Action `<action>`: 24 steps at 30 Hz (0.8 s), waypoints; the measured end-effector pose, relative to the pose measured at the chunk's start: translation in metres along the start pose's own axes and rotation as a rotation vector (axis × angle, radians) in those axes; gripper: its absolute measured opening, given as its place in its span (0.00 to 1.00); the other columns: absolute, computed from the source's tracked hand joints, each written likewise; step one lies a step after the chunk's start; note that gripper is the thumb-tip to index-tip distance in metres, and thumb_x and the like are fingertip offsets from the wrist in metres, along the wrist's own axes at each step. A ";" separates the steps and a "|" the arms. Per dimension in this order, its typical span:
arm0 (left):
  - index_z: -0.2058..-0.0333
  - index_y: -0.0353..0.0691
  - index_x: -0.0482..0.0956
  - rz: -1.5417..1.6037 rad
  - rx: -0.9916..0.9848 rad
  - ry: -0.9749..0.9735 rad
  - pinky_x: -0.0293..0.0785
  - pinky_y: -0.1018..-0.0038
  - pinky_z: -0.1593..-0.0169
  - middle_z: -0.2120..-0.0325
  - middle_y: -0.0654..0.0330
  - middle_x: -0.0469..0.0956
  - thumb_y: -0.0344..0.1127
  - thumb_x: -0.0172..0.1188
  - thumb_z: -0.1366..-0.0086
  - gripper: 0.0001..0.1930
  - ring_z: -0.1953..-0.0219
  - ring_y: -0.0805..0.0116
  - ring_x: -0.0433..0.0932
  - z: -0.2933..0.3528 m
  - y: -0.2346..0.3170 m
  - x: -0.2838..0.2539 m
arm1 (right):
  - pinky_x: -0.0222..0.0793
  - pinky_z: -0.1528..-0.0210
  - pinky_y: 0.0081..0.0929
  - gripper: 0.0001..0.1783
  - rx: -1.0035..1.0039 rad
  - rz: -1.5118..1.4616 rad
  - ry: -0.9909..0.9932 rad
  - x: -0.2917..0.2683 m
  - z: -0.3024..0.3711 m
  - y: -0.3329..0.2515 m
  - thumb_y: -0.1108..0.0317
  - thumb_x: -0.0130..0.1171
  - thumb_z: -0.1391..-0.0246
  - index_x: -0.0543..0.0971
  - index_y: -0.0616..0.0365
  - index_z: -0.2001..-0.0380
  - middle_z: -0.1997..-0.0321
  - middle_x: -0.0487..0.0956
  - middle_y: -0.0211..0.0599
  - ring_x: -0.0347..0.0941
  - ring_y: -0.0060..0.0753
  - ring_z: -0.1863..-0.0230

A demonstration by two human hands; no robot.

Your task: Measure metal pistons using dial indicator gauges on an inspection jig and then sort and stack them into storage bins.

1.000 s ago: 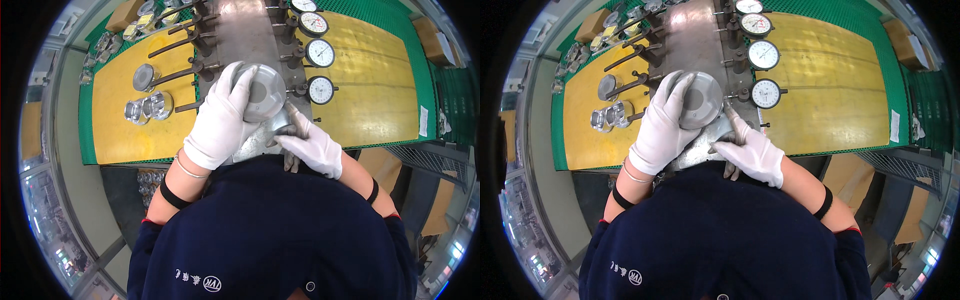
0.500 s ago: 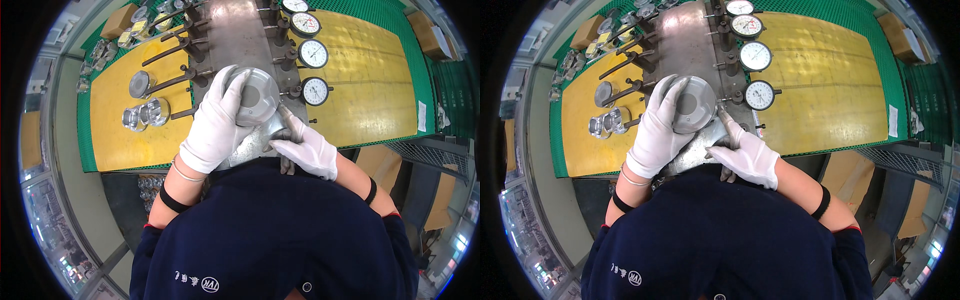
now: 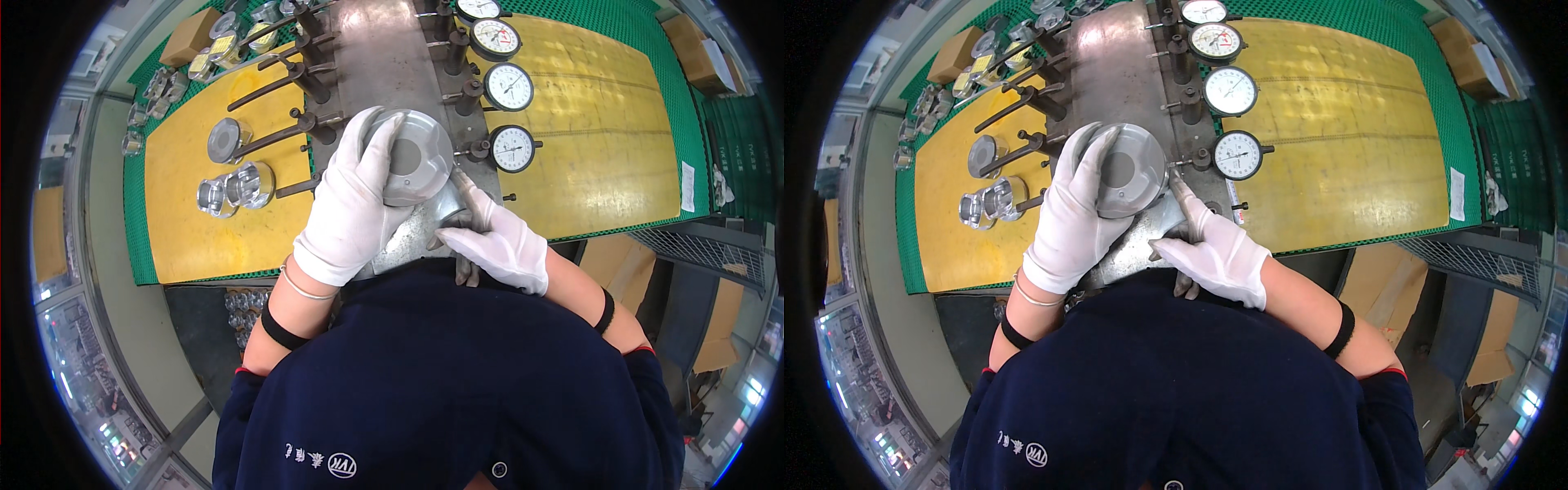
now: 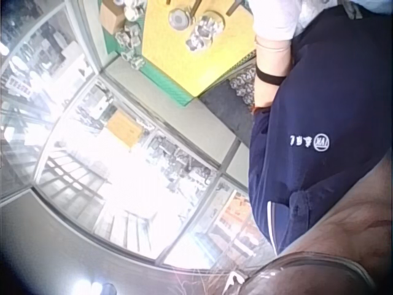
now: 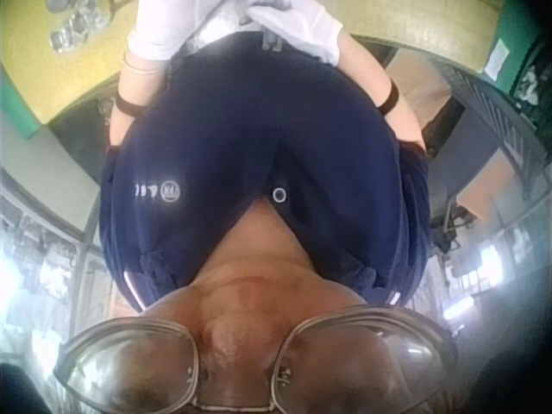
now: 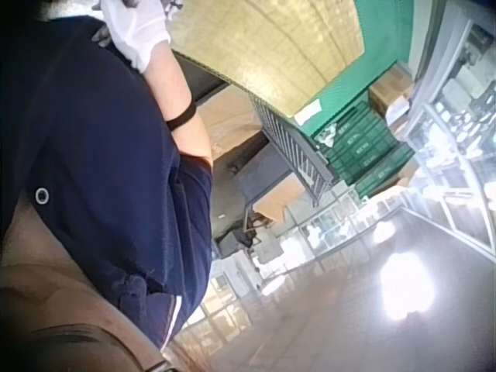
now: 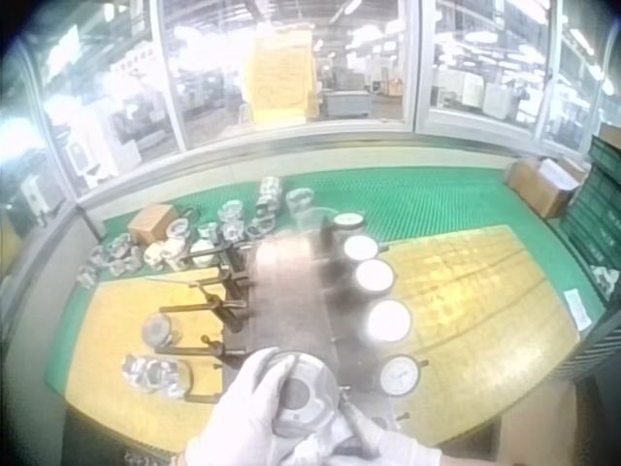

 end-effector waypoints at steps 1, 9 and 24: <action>0.38 0.38 0.66 0.010 0.003 0.001 0.71 0.60 0.41 0.41 0.44 0.66 0.28 0.74 0.56 0.43 0.42 0.42 0.70 0.000 0.000 0.000 | 0.78 0.80 0.27 0.52 -0.028 0.030 0.010 0.000 -0.002 0.003 0.65 0.54 0.36 0.28 0.53 0.27 0.64 0.80 0.42 0.78 0.30 0.80; 0.38 0.37 0.66 -0.039 -0.002 0.011 0.73 0.61 0.43 0.43 0.45 0.68 0.30 0.73 0.53 0.42 0.44 0.44 0.73 0.001 -0.001 -0.004 | 0.78 0.79 0.27 0.52 -0.050 0.072 0.016 0.000 0.000 -0.007 0.64 0.56 0.37 0.30 0.53 0.26 0.63 0.81 0.43 0.79 0.31 0.79; 0.52 0.32 0.77 -0.253 -0.584 0.250 0.75 0.63 0.50 0.59 0.48 0.79 0.31 0.59 0.35 0.14 0.56 0.52 0.79 0.116 -0.198 -0.081 | 0.74 0.65 0.24 0.23 -0.675 0.406 0.992 -0.251 0.063 -0.006 0.59 0.51 0.37 0.71 0.63 0.43 0.52 0.77 0.42 0.74 0.28 0.63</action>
Point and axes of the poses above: each hand's wrist, its own z-axis away from the middle knuckle, its own x-axis out of the palm, y = z × x, the point moved 4 cm from there along -z, towards the middle knuckle
